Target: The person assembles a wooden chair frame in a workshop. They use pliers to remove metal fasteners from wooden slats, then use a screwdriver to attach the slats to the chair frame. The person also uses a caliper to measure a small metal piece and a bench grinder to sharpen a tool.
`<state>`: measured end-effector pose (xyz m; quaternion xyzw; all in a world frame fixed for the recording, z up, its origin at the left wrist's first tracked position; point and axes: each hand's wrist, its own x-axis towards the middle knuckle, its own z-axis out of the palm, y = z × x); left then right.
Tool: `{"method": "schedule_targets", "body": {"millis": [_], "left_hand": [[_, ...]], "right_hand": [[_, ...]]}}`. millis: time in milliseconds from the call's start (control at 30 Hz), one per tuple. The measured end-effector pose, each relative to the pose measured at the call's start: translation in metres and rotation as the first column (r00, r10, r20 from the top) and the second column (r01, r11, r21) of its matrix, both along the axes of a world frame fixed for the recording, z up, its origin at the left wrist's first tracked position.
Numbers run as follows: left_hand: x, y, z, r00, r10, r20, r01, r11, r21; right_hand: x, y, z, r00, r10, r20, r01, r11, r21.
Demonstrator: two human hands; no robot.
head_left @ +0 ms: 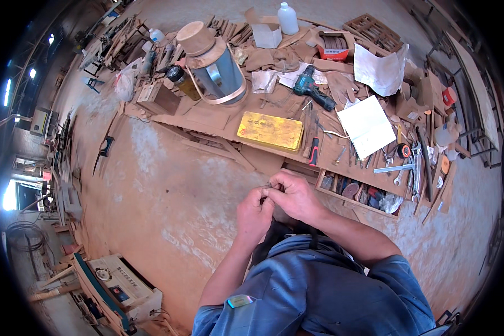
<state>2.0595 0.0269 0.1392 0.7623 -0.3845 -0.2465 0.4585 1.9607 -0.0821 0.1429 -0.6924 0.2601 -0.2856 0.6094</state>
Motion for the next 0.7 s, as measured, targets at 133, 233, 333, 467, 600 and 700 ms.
{"method": "schedule_targets", "body": {"millis": [133,233,333,467,600,700], "left_hand": [[0.012,0.012,0.003,1.0,-0.005,-0.017,0.005,1.0,0.012],[0.019,0.02,0.002,0.999,0.007,-0.051,-0.008,1.0,-0.011],[0.024,0.025,0.004,0.999,0.007,-0.054,-0.009,0.999,-0.04],[0.028,0.032,0.003,0.999,0.011,-0.049,-0.014,0.999,-0.047],[0.029,0.034,0.002,0.998,-0.006,-0.056,0.004,0.999,-0.046],[0.027,0.034,-0.001,0.996,-0.018,-0.089,0.012,0.998,-0.064]], "right_hand": [[0.012,0.011,0.005,1.0,0.007,-0.017,-0.007,1.0,-0.003],[0.021,0.018,0.003,1.0,0.003,0.007,-0.003,1.0,-0.012],[0.027,0.024,0.002,1.0,0.014,-0.008,-0.014,1.0,-0.015],[0.033,0.03,0.001,1.0,0.021,-0.016,-0.021,0.999,-0.034],[0.031,0.033,0.002,1.0,0.007,-0.023,-0.008,0.999,-0.045],[0.029,0.034,-0.001,1.0,0.01,-0.02,-0.01,1.0,-0.021]]}}
